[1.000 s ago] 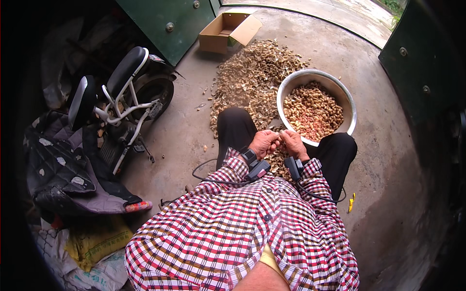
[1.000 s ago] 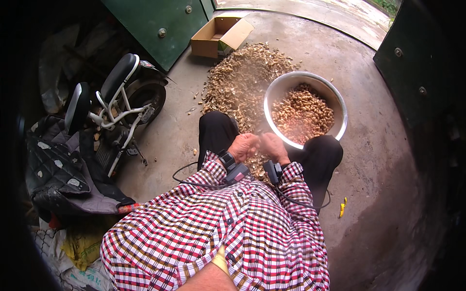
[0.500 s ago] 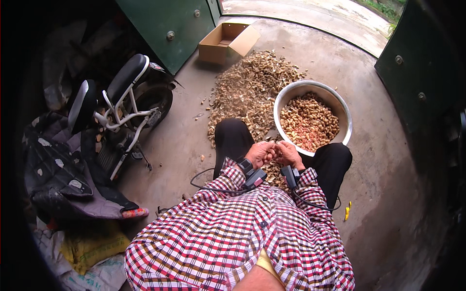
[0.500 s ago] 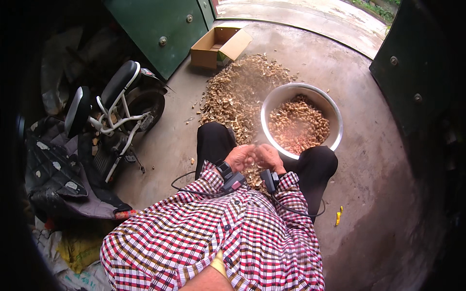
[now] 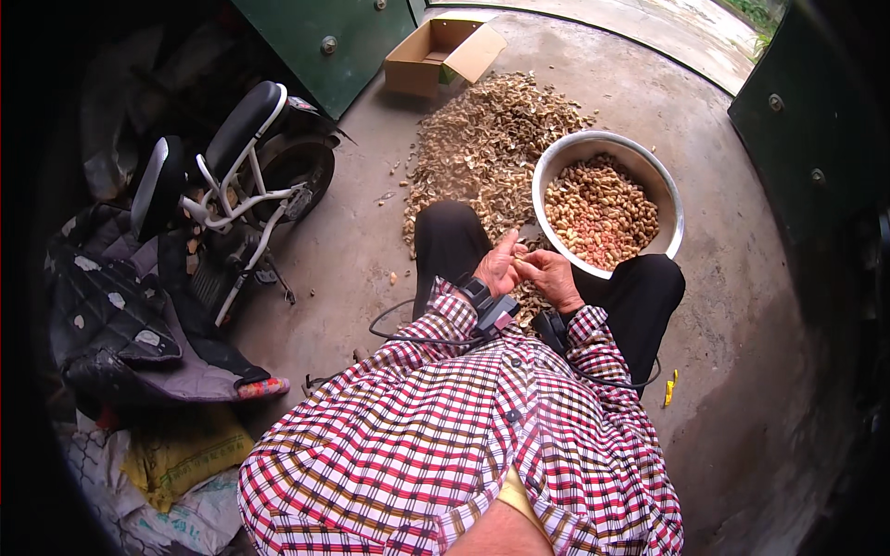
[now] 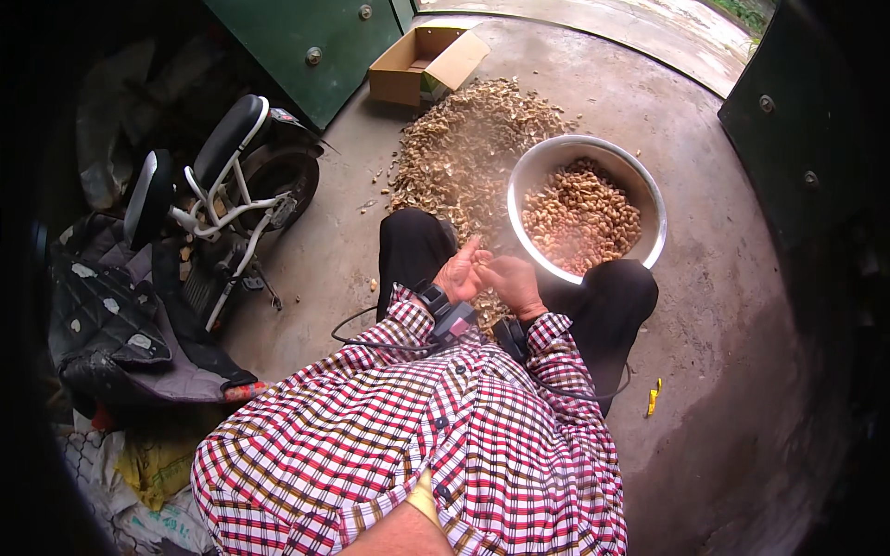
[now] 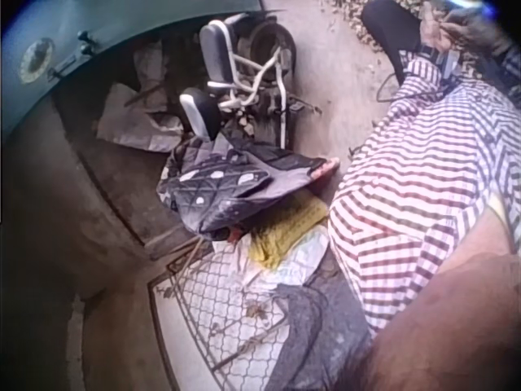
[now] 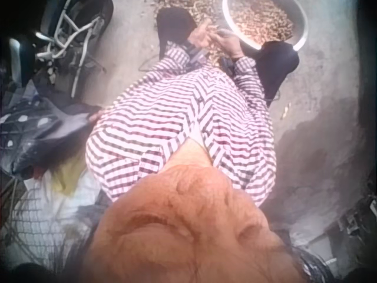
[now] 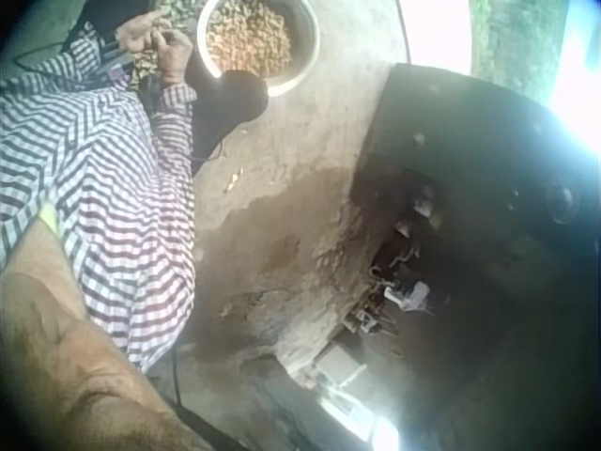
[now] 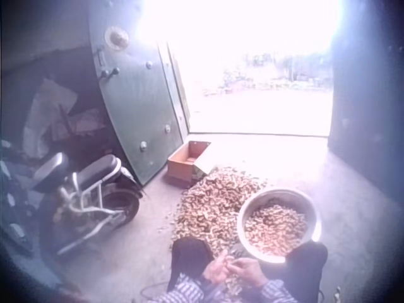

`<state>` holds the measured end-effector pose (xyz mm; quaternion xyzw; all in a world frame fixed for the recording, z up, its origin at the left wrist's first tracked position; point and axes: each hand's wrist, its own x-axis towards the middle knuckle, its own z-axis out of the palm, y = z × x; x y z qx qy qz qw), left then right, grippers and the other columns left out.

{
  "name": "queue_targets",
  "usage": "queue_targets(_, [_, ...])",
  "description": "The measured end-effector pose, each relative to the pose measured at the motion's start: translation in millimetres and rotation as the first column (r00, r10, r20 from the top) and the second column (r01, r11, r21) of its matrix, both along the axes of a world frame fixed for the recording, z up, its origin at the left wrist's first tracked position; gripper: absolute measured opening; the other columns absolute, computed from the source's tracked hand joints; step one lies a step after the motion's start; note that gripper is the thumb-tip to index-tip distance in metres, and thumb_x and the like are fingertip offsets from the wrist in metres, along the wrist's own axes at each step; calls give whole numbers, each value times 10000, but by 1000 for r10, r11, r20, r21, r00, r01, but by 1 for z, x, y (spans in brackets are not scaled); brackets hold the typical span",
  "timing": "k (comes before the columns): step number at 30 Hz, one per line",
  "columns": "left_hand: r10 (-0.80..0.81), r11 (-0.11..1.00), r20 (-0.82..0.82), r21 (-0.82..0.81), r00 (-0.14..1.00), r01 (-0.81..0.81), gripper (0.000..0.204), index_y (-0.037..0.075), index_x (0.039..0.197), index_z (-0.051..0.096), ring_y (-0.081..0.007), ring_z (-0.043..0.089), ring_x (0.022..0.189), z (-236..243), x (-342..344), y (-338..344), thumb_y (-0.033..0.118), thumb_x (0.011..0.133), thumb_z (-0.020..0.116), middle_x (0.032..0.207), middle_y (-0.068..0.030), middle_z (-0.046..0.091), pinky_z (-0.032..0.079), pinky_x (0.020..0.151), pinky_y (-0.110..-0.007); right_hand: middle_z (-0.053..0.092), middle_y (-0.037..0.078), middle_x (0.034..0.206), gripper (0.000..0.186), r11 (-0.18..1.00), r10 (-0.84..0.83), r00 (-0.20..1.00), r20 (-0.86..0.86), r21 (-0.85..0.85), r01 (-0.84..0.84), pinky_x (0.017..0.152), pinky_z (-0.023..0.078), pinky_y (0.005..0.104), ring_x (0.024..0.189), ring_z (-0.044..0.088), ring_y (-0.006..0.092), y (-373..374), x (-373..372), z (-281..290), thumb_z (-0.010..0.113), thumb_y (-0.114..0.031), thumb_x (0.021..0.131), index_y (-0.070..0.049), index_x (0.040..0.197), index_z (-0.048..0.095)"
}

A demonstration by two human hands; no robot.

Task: The person sits on the floor and shells peanuts by hand, placing the shelled kernels into a metal bowl and discarding the shells onto the floor. The person repeatedly picks up peanuts, removes the shells, and transfers the kernels into the bowl.

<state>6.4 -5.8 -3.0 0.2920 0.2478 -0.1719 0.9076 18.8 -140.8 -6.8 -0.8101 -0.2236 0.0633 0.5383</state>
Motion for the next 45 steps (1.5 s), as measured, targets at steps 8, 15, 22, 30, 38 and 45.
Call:
queue_targets(8, [-86,996,-29,19,996,87,313,61,886,518,-219,571,720,7,-4,-2,367,831,553,826,-92,560,505,649,-357,599,76,627,207,990,-43,998,42,-130,48,489,445,237,546,543,87,-2,3,-9,651,-171,751,31,742,606])
queue_targets(15, [-260,962,63,98,963,254,233,51,929,477,-220,591,680,-28,2,7,257,841,543,785,-80,554,529,603,-366,585,19,652,189,990,-101,991,-90,92,109,477,418,184,551,503,46,-5,9,-23,630,-160,782,26,767,598])
queue_targets(22, [-170,971,58,179,984,157,148,61,873,562,-177,551,622,-3,-4,2,197,820,587,754,-53,592,467,548,-310,515,-40,628,272,879,61,734,-677,385,282,384,308,159,458,419,18,-13,16,-7,534,-307,859,-38,830,564])
queue_targets(30, [-232,962,86,171,969,215,182,46,848,536,-122,568,556,0,-6,5,225,838,568,698,-41,576,484,463,-249,582,38,736,324,961,66,821,-567,257,100,572,421,239,636,515,98,-13,12,-5,505,-287,848,25,844,593])
queue_targets(38, [-230,961,87,174,969,213,140,16,877,533,-164,596,611,2,-8,5,58,772,614,727,-66,583,519,541,-294,508,-17,626,265,951,9,871,-491,274,145,468,352,199,531,439,47,-13,13,-5,579,-283,817,-20,779,577])
queue_targets(45, [-255,944,71,236,964,232,160,15,901,527,-163,589,629,3,-8,5,43,768,610,729,-73,581,522,573,-306,438,-70,564,282,989,106,881,-461,141,-45,402,270,167,451,362,15,-21,14,7,574,-343,823,-67,767,565])
